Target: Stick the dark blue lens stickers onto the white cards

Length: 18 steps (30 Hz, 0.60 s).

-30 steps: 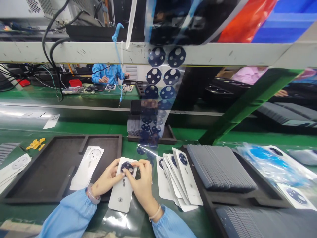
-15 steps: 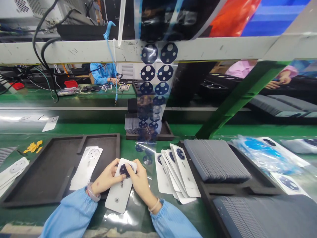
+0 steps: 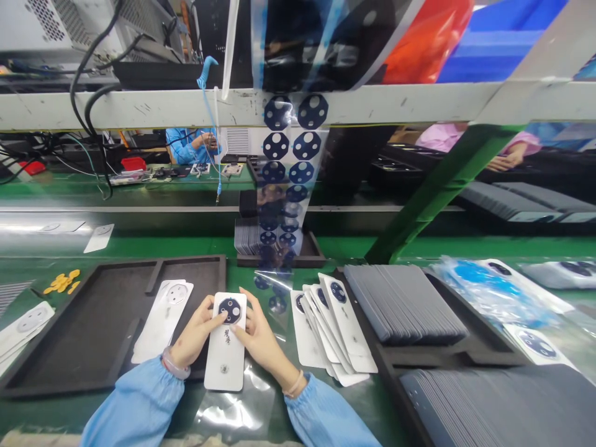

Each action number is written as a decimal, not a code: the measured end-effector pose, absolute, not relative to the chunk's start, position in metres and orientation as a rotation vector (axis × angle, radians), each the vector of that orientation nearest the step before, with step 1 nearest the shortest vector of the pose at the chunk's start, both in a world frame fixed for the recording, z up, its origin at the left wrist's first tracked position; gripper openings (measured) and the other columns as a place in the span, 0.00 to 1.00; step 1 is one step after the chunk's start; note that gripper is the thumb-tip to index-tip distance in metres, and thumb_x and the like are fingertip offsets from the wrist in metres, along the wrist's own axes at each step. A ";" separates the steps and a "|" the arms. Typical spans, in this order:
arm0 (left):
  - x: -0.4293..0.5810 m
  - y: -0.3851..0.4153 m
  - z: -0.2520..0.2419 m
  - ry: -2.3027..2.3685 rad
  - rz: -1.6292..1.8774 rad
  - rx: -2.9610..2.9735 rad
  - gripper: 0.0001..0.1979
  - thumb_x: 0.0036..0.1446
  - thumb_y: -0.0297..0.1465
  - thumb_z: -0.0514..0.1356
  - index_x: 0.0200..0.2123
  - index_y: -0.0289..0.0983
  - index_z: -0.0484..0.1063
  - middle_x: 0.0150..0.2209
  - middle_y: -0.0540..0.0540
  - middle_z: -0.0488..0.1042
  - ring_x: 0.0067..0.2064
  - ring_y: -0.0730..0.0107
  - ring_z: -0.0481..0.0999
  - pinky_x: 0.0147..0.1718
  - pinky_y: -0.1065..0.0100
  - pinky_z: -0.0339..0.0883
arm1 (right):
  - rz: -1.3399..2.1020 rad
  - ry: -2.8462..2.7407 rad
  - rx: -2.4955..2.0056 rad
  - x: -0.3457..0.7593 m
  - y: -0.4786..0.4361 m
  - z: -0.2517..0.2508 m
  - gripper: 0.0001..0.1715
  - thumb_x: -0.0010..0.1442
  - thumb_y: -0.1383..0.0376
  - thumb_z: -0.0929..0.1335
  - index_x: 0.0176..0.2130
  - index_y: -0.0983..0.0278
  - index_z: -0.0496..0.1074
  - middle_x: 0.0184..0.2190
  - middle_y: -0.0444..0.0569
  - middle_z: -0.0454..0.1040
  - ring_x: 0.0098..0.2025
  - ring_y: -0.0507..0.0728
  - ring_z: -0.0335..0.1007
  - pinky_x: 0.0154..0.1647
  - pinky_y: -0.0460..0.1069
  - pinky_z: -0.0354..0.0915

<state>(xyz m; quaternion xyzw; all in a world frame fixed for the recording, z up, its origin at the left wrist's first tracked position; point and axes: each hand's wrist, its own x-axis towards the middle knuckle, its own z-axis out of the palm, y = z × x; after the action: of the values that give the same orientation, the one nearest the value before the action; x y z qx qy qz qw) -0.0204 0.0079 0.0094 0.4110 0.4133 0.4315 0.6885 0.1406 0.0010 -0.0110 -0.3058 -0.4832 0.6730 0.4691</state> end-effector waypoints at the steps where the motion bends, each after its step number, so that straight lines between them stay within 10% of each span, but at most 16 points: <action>1: -0.021 0.008 0.008 0.943 0.998 0.914 0.20 0.52 0.41 0.67 0.38 0.39 0.60 0.32 0.48 0.79 0.30 0.66 0.79 0.30 0.68 0.71 | 1.572 -1.239 -0.813 0.138 -0.001 -0.013 0.48 0.58 0.56 0.71 0.66 0.52 0.41 0.61 0.56 0.61 0.48 0.60 0.73 0.47 0.57 0.70; 7: -0.021 0.008 0.005 0.989 1.063 0.820 0.19 0.54 0.39 0.65 0.46 0.40 0.65 0.43 0.47 0.77 0.48 0.61 0.77 0.46 0.62 0.70 | 0.749 -1.747 -1.392 0.117 -0.028 -0.023 0.66 0.47 0.64 0.76 0.69 0.56 0.35 0.70 0.58 0.37 0.68 0.70 0.47 0.63 0.64 0.58; 12: -0.038 0.016 0.015 1.025 1.042 1.178 0.13 0.60 0.43 0.56 0.39 0.39 0.65 0.48 0.41 0.77 0.51 0.57 0.76 0.53 0.54 0.65 | 0.302 -1.818 -1.490 0.155 -0.027 -0.014 0.51 0.53 0.70 0.66 0.69 0.60 0.41 0.67 0.59 0.49 0.67 0.68 0.50 0.62 0.63 0.59; 18: -0.084 0.040 0.013 2.247 0.804 1.800 0.21 0.59 0.42 0.54 0.49 0.33 0.63 0.51 0.30 0.73 0.53 0.43 0.72 0.51 0.49 0.64 | -0.033 -1.645 -1.782 0.282 -0.005 -0.025 0.36 0.59 0.55 0.63 0.62 0.69 0.59 0.60 0.66 0.62 0.61 0.73 0.59 0.58 0.67 0.61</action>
<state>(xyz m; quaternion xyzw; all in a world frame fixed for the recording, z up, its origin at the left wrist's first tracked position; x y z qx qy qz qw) -0.0839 0.0397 0.0130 0.6003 0.7496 0.2682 0.0761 0.2818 -0.0047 -0.0248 -0.6880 -0.6353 -0.0127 0.3506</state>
